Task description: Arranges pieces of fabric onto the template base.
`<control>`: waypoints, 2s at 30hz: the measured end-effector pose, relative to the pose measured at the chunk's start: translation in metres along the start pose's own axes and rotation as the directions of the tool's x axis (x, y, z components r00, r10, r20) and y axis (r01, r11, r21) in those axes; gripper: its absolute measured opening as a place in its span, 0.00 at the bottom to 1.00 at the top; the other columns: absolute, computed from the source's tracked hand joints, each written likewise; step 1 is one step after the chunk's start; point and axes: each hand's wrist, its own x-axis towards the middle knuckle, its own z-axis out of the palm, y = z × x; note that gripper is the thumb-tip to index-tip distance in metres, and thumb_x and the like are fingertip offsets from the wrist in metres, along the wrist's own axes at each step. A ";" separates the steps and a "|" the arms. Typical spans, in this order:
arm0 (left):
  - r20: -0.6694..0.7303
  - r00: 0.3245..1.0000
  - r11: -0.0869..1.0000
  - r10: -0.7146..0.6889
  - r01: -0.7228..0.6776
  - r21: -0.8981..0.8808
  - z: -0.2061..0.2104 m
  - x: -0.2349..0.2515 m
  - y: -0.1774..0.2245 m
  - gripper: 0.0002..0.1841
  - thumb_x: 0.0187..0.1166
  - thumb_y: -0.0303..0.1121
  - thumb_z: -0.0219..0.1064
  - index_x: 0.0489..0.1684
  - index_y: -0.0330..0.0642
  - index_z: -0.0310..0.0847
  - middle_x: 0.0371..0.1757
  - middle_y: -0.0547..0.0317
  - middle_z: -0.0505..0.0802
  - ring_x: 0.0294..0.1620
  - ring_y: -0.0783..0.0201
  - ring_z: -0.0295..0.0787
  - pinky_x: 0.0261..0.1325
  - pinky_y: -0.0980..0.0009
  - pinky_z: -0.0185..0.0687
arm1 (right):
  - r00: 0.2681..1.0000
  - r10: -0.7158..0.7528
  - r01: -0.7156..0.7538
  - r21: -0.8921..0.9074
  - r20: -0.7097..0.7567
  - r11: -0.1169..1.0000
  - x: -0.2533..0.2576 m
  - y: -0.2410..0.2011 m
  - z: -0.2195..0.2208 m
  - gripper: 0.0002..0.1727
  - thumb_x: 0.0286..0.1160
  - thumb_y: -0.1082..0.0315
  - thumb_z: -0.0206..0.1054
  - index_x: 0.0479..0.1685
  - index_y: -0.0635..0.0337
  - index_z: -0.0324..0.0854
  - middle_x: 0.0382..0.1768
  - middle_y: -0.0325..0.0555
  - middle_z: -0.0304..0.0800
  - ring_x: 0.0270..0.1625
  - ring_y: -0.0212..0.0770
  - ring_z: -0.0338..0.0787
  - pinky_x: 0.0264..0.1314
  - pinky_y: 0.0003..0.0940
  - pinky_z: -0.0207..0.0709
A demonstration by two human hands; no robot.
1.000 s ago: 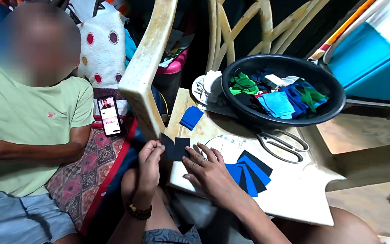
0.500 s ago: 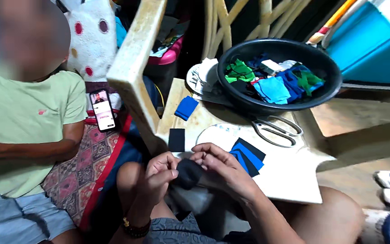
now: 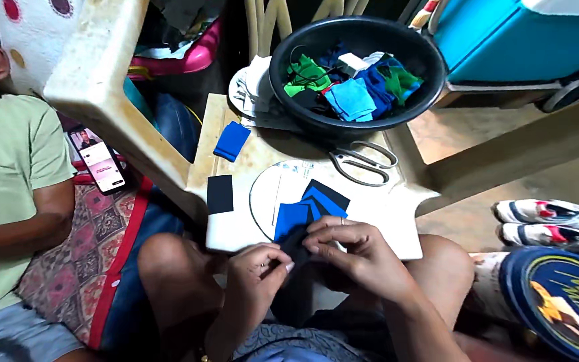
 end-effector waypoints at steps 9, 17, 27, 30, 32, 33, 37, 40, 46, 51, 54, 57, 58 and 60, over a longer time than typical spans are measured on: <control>-0.154 0.986 0.985 -0.057 0.081 0.154 0.005 0.024 -0.004 0.08 0.64 0.21 0.76 0.39 0.28 0.91 0.45 0.50 0.91 0.32 0.80 0.85 0.34 0.87 0.84 | 0.992 0.073 -0.041 -0.292 0.101 0.956 0.049 0.004 -0.003 0.05 0.68 0.78 0.71 0.35 0.63 0.93 0.40 0.43 0.93 0.45 0.28 0.90 0.51 0.22 0.83; -0.177 0.984 0.953 0.033 0.023 0.303 0.011 0.023 -0.009 0.10 0.62 0.23 0.79 0.38 0.29 0.92 0.43 0.48 0.89 0.34 0.80 0.84 0.34 0.90 0.81 | 0.995 0.005 0.031 -0.362 0.099 0.932 0.050 0.012 -0.003 0.06 0.62 0.79 0.73 0.34 0.64 0.93 0.38 0.47 0.92 0.42 0.33 0.90 0.48 0.27 0.83; -0.170 0.981 0.917 0.094 -0.019 0.399 0.012 0.027 -0.011 0.10 0.62 0.23 0.78 0.39 0.28 0.93 0.42 0.46 0.89 0.32 0.80 0.84 0.33 0.90 0.79 | 0.997 -0.003 0.031 -0.380 0.075 0.925 0.051 0.017 -0.001 0.06 0.62 0.80 0.74 0.35 0.64 0.94 0.39 0.48 0.92 0.44 0.37 0.91 0.50 0.30 0.83; -0.162 0.984 0.917 0.076 -0.005 0.398 0.010 0.026 -0.011 0.10 0.63 0.23 0.77 0.40 0.28 0.93 0.43 0.45 0.90 0.31 0.80 0.85 0.32 0.90 0.81 | 0.997 -0.001 0.031 -0.382 0.078 0.924 0.051 0.019 -0.001 0.06 0.62 0.80 0.74 0.35 0.64 0.94 0.39 0.48 0.93 0.44 0.37 0.91 0.51 0.31 0.83; -0.178 0.980 0.917 0.089 -0.010 0.399 0.007 0.025 -0.011 0.09 0.65 0.23 0.74 0.40 0.27 0.92 0.43 0.45 0.90 0.28 0.81 0.84 0.31 0.89 0.81 | 0.997 0.009 0.022 -0.379 0.079 0.925 0.051 0.019 -0.001 0.06 0.62 0.80 0.74 0.35 0.64 0.94 0.39 0.48 0.93 0.45 0.37 0.91 0.51 0.31 0.83; -0.194 0.976 0.913 0.103 -0.016 0.407 0.005 0.025 -0.012 0.08 0.67 0.22 0.72 0.39 0.27 0.92 0.43 0.45 0.91 0.27 0.81 0.84 0.30 0.89 0.81 | 0.997 0.011 0.020 -0.376 0.079 0.926 0.050 0.019 -0.001 0.06 0.62 0.80 0.74 0.36 0.64 0.94 0.40 0.48 0.93 0.45 0.37 0.91 0.51 0.31 0.83; -0.205 0.955 0.855 0.213 -0.081 0.511 -0.008 0.024 -0.017 0.09 0.70 0.20 0.65 0.38 0.28 0.92 0.45 0.44 0.92 0.32 0.79 0.85 0.33 0.89 0.80 | 0.997 0.010 0.021 -0.371 0.081 0.928 0.050 0.021 -0.001 0.06 0.63 0.79 0.74 0.36 0.64 0.94 0.40 0.47 0.93 0.45 0.36 0.91 0.51 0.30 0.83; -0.118 0.948 0.785 0.296 -0.171 0.595 -0.015 0.022 -0.020 0.09 0.71 0.23 0.66 0.37 0.33 0.94 0.46 0.46 0.95 0.43 0.72 0.87 0.45 0.86 0.79 | 0.997 -0.007 0.038 -0.377 0.081 0.925 0.050 0.022 -0.001 0.06 0.62 0.79 0.73 0.36 0.63 0.94 0.40 0.47 0.93 0.45 0.35 0.91 0.51 0.29 0.83; 0.042 0.950 0.713 0.309 -0.261 0.650 -0.016 0.019 -0.025 0.10 0.74 0.36 0.70 0.41 0.43 0.97 0.52 0.53 0.96 0.59 0.55 0.87 0.67 0.67 0.75 | 0.996 -0.016 0.047 -0.388 0.082 0.920 0.050 0.022 -0.001 0.06 0.61 0.79 0.74 0.36 0.64 0.94 0.39 0.47 0.93 0.43 0.34 0.91 0.49 0.28 0.83; 0.060 0.948 0.697 0.311 -0.271 0.663 -0.014 0.019 -0.030 0.09 0.73 0.37 0.72 0.39 0.44 0.97 0.51 0.52 0.96 0.59 0.54 0.86 0.66 0.66 0.75 | 0.997 -0.013 0.040 -0.379 0.073 0.924 0.050 0.022 -0.001 0.06 0.61 0.79 0.74 0.36 0.64 0.94 0.39 0.47 0.93 0.44 0.35 0.91 0.50 0.28 0.83; 0.050 0.949 0.697 0.310 -0.263 0.667 -0.014 0.019 -0.031 0.09 0.72 0.35 0.72 0.38 0.42 0.97 0.51 0.51 0.96 0.58 0.53 0.87 0.66 0.66 0.76 | 0.997 -0.014 0.042 -0.383 0.075 0.923 0.051 0.022 -0.001 0.06 0.62 0.79 0.74 0.36 0.64 0.94 0.39 0.48 0.93 0.43 0.35 0.91 0.49 0.28 0.83; 0.042 0.951 0.696 0.308 -0.255 0.671 -0.013 0.019 -0.029 0.10 0.72 0.36 0.70 0.37 0.42 0.97 0.50 0.51 0.96 0.58 0.53 0.87 0.65 0.66 0.76 | 0.997 -0.013 0.039 -0.382 0.071 0.923 0.051 0.023 -0.001 0.06 0.62 0.79 0.74 0.36 0.64 0.94 0.40 0.48 0.93 0.44 0.35 0.91 0.50 0.28 0.83; 0.035 0.951 0.699 0.308 -0.251 0.670 -0.013 0.019 -0.029 0.11 0.72 0.38 0.71 0.36 0.42 0.97 0.50 0.51 0.96 0.58 0.53 0.87 0.65 0.67 0.76 | 0.998 -0.014 0.039 -0.381 0.068 0.924 0.051 0.023 -0.001 0.06 0.62 0.79 0.74 0.36 0.64 0.94 0.40 0.48 0.93 0.44 0.35 0.91 0.50 0.28 0.83; 0.022 0.952 0.702 0.305 -0.241 0.670 -0.012 0.019 -0.028 0.13 0.72 0.42 0.73 0.34 0.42 0.97 0.49 0.52 0.96 0.58 0.54 0.87 0.65 0.67 0.77 | 0.998 -0.010 0.034 -0.378 0.063 0.925 0.051 0.023 -0.001 0.06 0.62 0.79 0.74 0.36 0.64 0.94 0.40 0.47 0.93 0.44 0.35 0.91 0.50 0.28 0.83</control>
